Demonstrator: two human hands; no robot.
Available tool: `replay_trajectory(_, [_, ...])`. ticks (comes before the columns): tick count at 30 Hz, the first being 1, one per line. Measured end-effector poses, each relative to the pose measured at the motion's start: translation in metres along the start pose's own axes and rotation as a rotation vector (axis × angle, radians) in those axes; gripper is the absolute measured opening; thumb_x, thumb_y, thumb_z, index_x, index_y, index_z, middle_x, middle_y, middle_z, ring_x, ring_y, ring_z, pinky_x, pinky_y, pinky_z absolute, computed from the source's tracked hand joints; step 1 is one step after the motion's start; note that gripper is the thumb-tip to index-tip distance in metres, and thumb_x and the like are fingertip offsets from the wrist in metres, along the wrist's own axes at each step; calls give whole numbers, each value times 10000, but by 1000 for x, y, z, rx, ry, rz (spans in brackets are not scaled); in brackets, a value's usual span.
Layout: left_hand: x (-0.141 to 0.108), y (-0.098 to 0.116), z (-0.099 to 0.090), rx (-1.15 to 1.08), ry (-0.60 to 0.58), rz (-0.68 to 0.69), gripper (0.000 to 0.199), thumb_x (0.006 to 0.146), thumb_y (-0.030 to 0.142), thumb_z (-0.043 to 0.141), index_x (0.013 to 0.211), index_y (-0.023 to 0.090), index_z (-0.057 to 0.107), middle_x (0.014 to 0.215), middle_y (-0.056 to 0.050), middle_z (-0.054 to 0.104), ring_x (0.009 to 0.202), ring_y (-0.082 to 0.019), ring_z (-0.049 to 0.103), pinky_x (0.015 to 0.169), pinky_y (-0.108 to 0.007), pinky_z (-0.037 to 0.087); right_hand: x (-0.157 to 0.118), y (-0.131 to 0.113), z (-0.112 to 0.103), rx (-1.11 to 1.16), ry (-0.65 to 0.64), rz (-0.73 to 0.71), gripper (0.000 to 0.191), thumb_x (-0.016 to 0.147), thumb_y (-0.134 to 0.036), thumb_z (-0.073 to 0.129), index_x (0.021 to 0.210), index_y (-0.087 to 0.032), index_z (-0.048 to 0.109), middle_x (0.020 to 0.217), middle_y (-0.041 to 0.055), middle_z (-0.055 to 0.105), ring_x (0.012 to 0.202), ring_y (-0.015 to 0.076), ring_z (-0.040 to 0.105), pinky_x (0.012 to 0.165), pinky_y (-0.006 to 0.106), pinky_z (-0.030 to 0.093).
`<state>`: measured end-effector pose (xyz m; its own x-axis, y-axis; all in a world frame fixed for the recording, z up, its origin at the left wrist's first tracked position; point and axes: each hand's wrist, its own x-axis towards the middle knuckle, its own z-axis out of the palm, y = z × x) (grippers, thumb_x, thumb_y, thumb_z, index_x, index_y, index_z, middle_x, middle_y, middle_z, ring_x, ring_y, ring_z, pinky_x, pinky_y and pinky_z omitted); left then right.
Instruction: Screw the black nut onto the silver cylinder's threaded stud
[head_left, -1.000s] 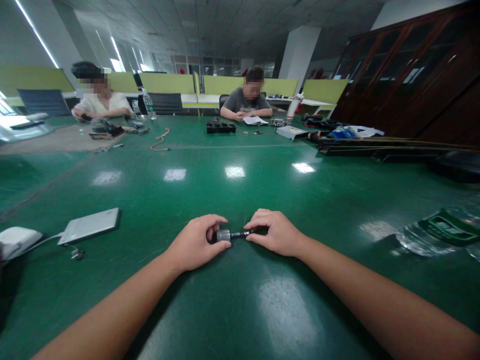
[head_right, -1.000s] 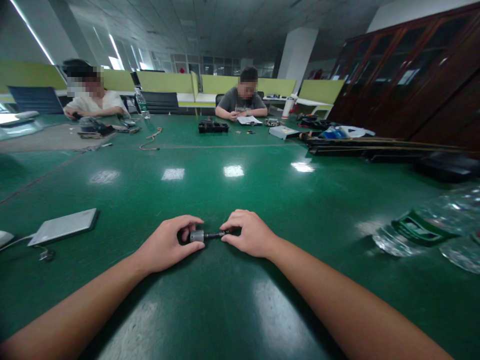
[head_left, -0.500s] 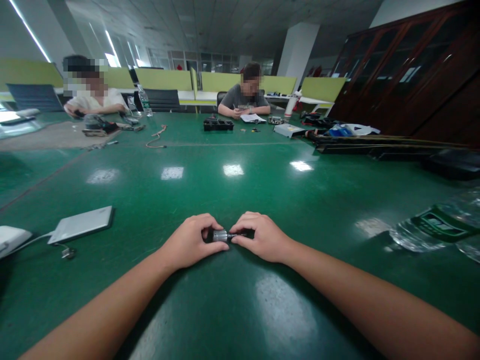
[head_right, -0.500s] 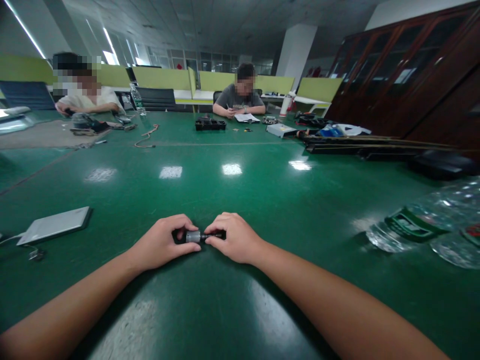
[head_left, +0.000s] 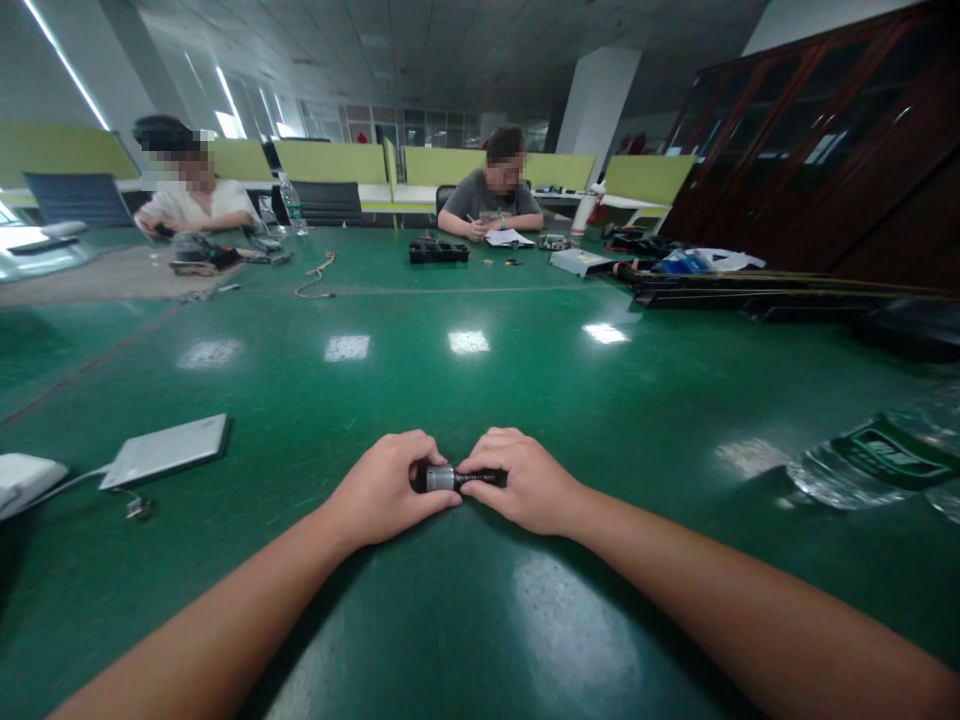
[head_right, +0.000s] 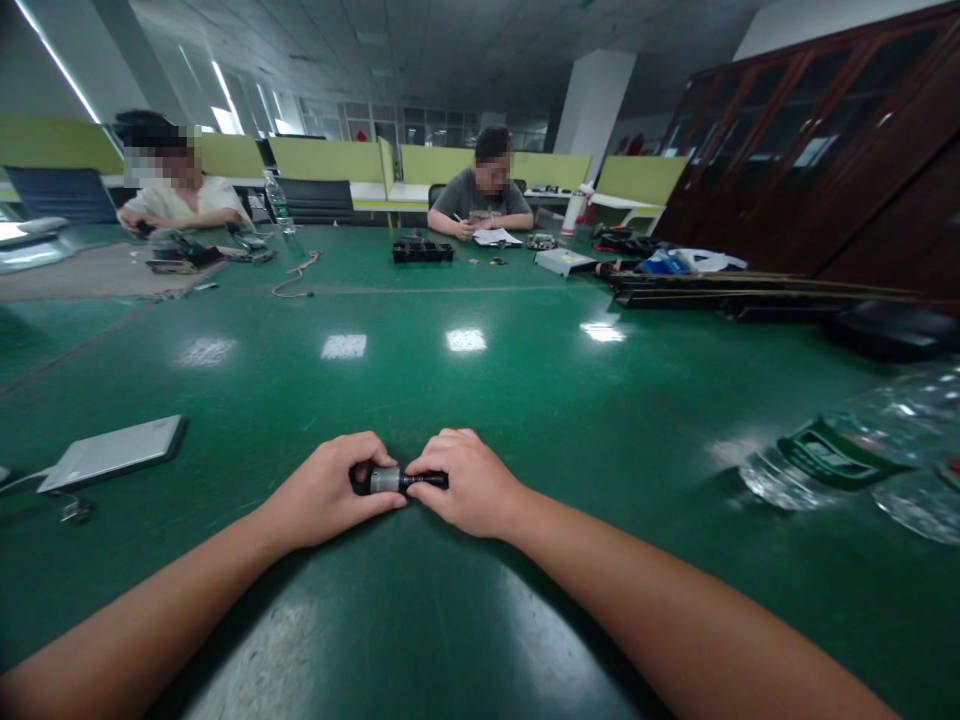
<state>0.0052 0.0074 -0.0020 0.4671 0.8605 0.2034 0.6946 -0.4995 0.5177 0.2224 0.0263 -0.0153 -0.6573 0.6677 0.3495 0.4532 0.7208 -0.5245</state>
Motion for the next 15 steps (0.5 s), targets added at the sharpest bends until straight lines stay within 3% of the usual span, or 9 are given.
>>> replay_trajectory(15, [0, -1, 0, -3, -10, -19, 284, 732, 385, 781, 838, 176, 623, 737, 14, 561, 676, -152, 514, 621, -260, 362, -1, 3, -5, 30, 0, 3, 115, 791, -191, 717, 902, -196, 747, 805, 32, 721, 787, 178, 611, 782, 334, 439])
